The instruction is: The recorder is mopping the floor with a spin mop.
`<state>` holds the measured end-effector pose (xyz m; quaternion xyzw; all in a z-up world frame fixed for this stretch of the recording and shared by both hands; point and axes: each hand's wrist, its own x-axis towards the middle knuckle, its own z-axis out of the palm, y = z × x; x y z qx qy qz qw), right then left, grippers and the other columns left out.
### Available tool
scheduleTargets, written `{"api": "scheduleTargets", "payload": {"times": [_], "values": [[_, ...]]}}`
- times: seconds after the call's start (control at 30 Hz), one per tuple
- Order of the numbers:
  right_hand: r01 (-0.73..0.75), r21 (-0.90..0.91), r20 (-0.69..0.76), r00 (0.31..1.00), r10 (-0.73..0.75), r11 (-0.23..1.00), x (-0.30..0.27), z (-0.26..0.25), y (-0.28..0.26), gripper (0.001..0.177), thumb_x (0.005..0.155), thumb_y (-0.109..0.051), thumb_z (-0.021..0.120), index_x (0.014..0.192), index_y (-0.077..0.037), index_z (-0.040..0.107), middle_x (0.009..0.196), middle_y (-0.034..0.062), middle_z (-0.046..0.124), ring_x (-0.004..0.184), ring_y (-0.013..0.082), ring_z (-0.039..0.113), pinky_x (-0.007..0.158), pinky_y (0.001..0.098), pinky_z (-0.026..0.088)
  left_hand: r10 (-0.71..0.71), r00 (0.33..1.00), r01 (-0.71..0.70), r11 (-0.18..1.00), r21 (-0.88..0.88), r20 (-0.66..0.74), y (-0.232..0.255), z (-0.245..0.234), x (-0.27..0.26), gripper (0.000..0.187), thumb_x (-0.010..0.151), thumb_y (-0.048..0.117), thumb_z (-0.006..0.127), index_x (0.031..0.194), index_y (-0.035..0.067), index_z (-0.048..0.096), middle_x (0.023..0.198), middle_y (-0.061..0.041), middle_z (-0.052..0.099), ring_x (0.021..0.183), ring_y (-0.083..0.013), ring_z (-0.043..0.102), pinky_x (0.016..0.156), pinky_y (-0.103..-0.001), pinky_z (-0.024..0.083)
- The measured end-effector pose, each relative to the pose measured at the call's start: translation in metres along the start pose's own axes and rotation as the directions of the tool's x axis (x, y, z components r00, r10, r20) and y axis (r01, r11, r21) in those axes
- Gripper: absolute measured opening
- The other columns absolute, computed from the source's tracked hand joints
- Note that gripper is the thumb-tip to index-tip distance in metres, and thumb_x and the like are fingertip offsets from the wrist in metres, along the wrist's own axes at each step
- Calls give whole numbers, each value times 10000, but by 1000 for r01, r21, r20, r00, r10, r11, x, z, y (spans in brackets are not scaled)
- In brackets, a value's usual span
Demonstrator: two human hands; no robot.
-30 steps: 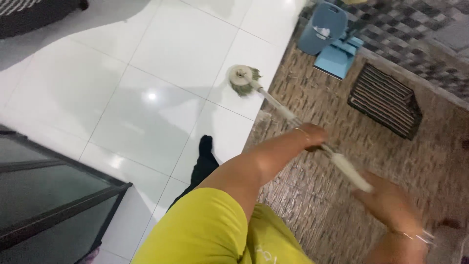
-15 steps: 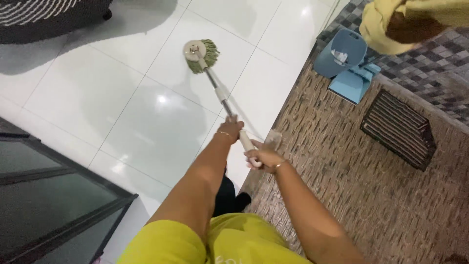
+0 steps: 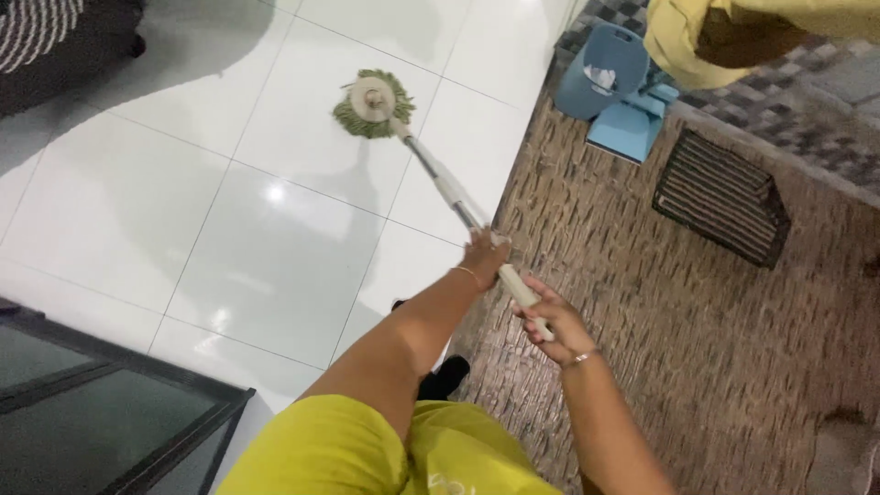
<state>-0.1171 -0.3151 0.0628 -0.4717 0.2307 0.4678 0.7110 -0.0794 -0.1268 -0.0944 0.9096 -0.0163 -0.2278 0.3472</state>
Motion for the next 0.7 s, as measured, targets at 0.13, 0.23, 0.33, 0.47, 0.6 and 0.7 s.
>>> {"api": "scheduleTargets", "payload": {"times": [0.13, 0.23, 0.33, 0.47, 0.6, 0.7], "values": [[81, -20, -172, 982, -83, 997, -29, -30, 8, 731, 807, 8, 613, 1501, -153, 446, 910, 127, 662, 522, 103, 535, 375, 215, 415, 178, 983, -179, 983, -33, -41, 28, 65, 37, 490, 911, 139, 626, 1384, 206, 516, 1654, -337, 81, 1473, -633, 157, 1183, -649, 287], [113, 1, -271, 956, -109, 994, -30, -38, 10, 731, 799, 1, 599, 1491, -162, 428, 926, 129, 671, 520, 117, 540, 380, 239, 415, 207, 978, -207, 978, 24, 7, 60, 58, 47, 434, 936, 157, 608, 1361, 238, 568, 1670, -275, 148, 1500, -583, 211, 1177, -635, 319], [114, -57, -337, 933, -126, 992, -19, -28, 9, 714, 825, -17, 616, 1503, -145, 429, 931, 102, 656, 549, 116, 565, 392, 254, 413, 149, 982, -165, 976, 142, 120, 82, 27, 48, 414, 947, 211, 584, 1352, 296, 591, 1672, -161, 216, 1522, -480, 259, 1165, -673, 284], [-41, -329, -406, 908, -103, 943, -17, 3, 4, 810, 797, -45, 619, 1552, -220, 384, 867, 57, 589, 504, 161, 522, 365, 306, 377, 71, 969, -124, 968, 216, 239, 79, 36, 58, 328, 1041, 356, 471, 1335, 344, 616, 1691, -34, 272, 1492, -383, 340, 1184, -753, 186], [-76, -375, -361, 930, -70, 924, -19, 0, 21, 1049, 761, 16, 638, 1614, -326, 131, 857, 117, 576, 469, 225, 499, 358, 370, 380, 107, 963, -175, 946, 272, 247, 82, 19, 30, 310, 1054, 395, 446, 1285, 348, 647, 1660, -18, 314, 1484, -383, 333, 1165, -762, 165], [-88, -384, -322, 946, -44, 919, -31, -6, 40, 1099, 721, 28, 607, 1630, -335, 107, 891, 104, 604, 446, 213, 514, 347, 358, 378, 201, 949, -278, 899, 339, 244, 74, 37, 14, 242, 970, 342, 544, 1153, 344, 703, 1556, 2, 419, 1501, -355, 312, 1108, -746, 201]]}}
